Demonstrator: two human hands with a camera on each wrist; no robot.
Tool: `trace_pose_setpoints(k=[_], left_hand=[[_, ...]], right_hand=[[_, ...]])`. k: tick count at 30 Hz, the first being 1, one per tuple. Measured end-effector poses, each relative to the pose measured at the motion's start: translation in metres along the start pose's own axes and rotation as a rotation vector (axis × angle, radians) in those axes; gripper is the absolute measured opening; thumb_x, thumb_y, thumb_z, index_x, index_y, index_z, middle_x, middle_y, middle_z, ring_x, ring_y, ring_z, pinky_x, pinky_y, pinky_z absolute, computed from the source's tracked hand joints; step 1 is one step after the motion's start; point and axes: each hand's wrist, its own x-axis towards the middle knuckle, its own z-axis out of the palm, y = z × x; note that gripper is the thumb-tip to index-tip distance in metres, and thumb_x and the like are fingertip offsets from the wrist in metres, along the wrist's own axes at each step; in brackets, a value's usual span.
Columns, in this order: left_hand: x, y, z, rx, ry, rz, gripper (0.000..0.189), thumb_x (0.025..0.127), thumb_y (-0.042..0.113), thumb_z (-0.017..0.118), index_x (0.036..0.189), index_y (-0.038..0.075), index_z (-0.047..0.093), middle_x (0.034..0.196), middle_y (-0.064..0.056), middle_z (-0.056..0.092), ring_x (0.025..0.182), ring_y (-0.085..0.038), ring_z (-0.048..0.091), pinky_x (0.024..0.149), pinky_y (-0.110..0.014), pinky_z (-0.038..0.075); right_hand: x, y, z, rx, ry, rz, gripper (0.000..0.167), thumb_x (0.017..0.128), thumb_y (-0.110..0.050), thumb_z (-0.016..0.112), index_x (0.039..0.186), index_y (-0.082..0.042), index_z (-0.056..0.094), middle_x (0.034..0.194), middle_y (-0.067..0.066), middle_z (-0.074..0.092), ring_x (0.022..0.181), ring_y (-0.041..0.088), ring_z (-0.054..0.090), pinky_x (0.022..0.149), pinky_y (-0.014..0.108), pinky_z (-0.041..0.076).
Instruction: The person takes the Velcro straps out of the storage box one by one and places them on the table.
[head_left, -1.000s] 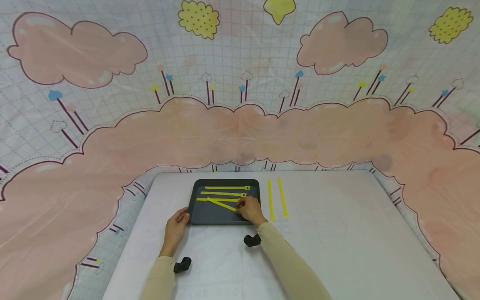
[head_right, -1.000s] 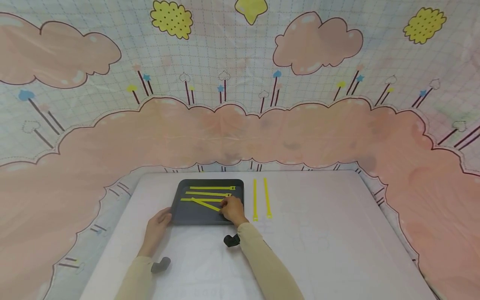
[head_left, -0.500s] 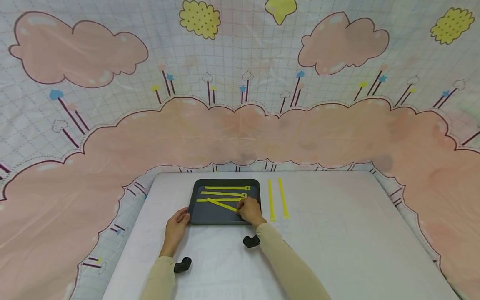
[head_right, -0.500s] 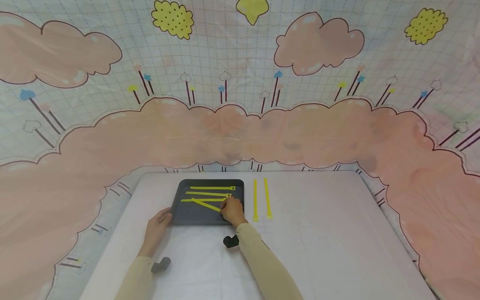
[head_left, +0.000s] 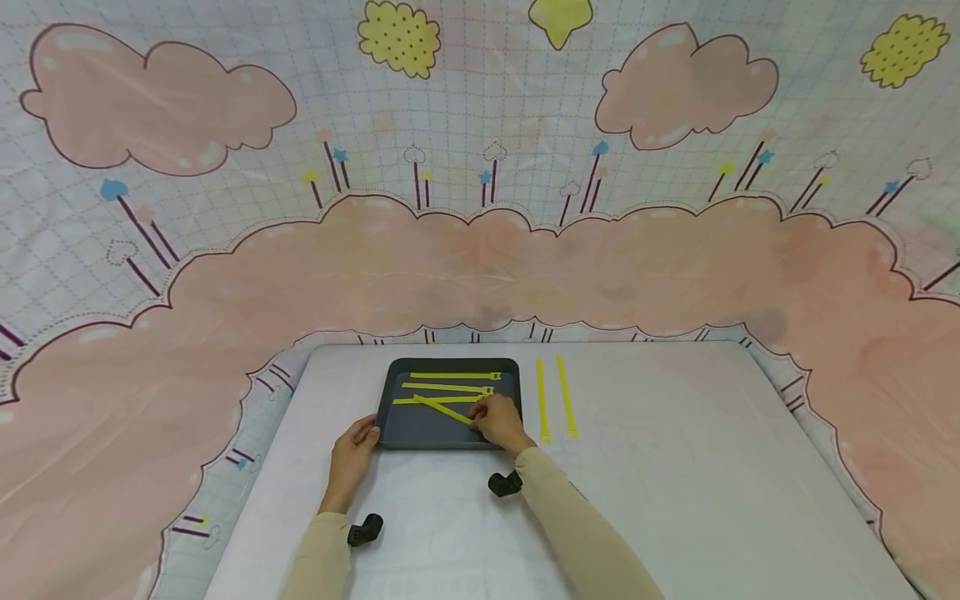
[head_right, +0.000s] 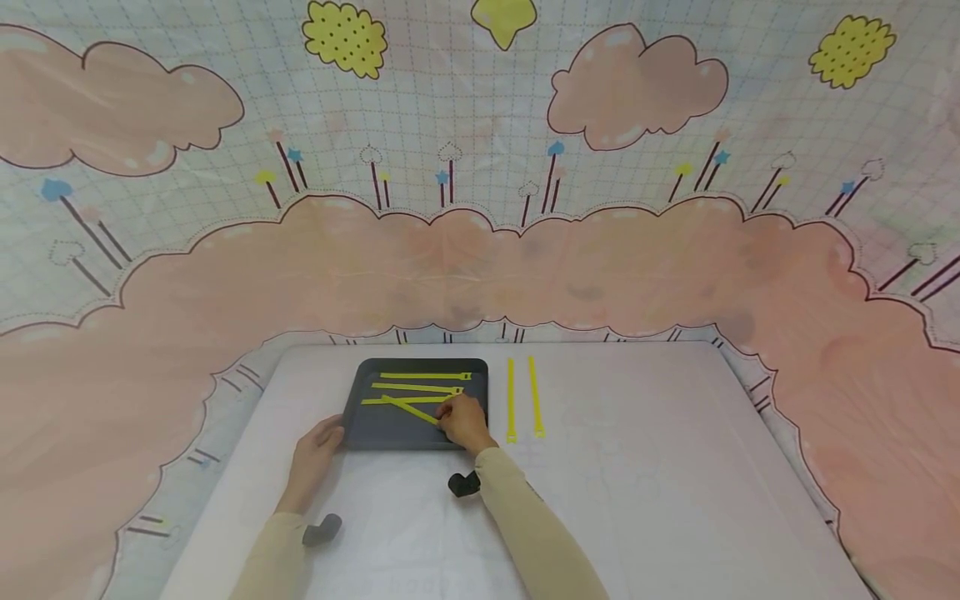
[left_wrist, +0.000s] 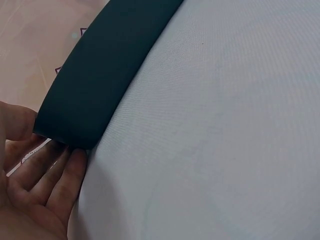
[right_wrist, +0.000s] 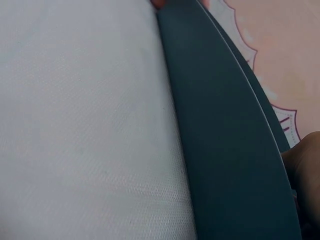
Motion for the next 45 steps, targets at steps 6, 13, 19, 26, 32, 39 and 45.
trace_pose_setpoints(k=[6,13,19,26,32,39,45], left_hand=[[0.0,-0.001,0.001,-0.006,-0.006,-0.001,0.04,0.102,0.019,0.052,0.139,0.004,0.053,0.135,-0.021,0.059,0.127,-0.034,0.056,0.107,-0.047,0.042],[0.002,-0.004,0.0,-0.012,-0.017,-0.009,0.039,0.103,0.019,0.05,0.14,0.005,0.052,0.138,-0.021,0.058,0.129,-0.034,0.055,0.108,-0.048,0.042],[0.002,-0.005,0.0,-0.016,-0.02,-0.002,0.039,0.103,0.019,0.051,0.14,0.005,0.052,0.138,-0.021,0.058,0.129,-0.034,0.054,0.109,-0.047,0.041],[0.002,-0.003,0.0,-0.007,-0.011,0.008,0.039,0.103,0.019,0.051,0.139,0.005,0.053,0.136,-0.021,0.059,0.129,-0.034,0.054,0.109,-0.048,0.041],[0.0,-0.002,0.0,-0.005,-0.011,0.008,0.039,0.103,0.018,0.051,0.14,0.005,0.053,0.137,-0.021,0.058,0.13,-0.034,0.054,0.109,-0.048,0.04],[-0.002,0.001,0.001,-0.019,0.043,0.074,0.036,0.099,0.014,0.054,0.134,0.004,0.057,0.131,-0.023,0.061,0.124,-0.036,0.058,0.102,-0.047,0.047],[-0.003,0.002,0.002,-0.016,0.028,0.047,0.037,0.1,0.013,0.053,0.137,0.006,0.055,0.133,-0.02,0.06,0.126,-0.035,0.057,0.105,-0.05,0.044]], right_hand=[[0.0,0.001,-0.002,0.012,-0.012,-0.023,0.003,0.086,-0.013,0.075,0.085,-0.01,0.076,0.079,0.0,0.071,0.07,0.008,0.058,0.065,0.025,0.05],[-0.002,-0.003,-0.005,0.086,0.003,-0.031,0.007,0.088,-0.017,0.074,0.083,-0.014,0.074,0.079,-0.002,0.07,0.071,0.007,0.057,0.067,0.025,0.049],[-0.005,-0.005,-0.008,0.137,-0.001,-0.031,0.006,0.09,-0.019,0.072,0.086,-0.014,0.074,0.081,-0.002,0.069,0.072,0.009,0.056,0.066,0.024,0.048],[-0.01,-0.009,-0.019,0.173,0.013,-0.045,0.006,0.092,-0.019,0.07,0.092,-0.015,0.074,0.089,-0.001,0.071,0.073,0.01,0.057,0.066,0.025,0.048],[-0.016,-0.012,-0.027,0.225,0.039,-0.049,0.005,0.092,-0.017,0.069,0.094,-0.014,0.073,0.091,0.002,0.072,0.076,0.011,0.06,0.065,0.026,0.05],[-0.02,-0.013,-0.035,0.245,0.086,-0.088,0.006,0.091,-0.016,0.071,0.094,-0.012,0.073,0.089,0.002,0.072,0.076,0.01,0.06,0.067,0.023,0.051],[-0.025,-0.013,-0.043,0.308,0.104,-0.069,0.008,0.091,-0.016,0.071,0.097,-0.011,0.072,0.088,0.003,0.068,0.077,0.012,0.056,0.067,0.022,0.048]])
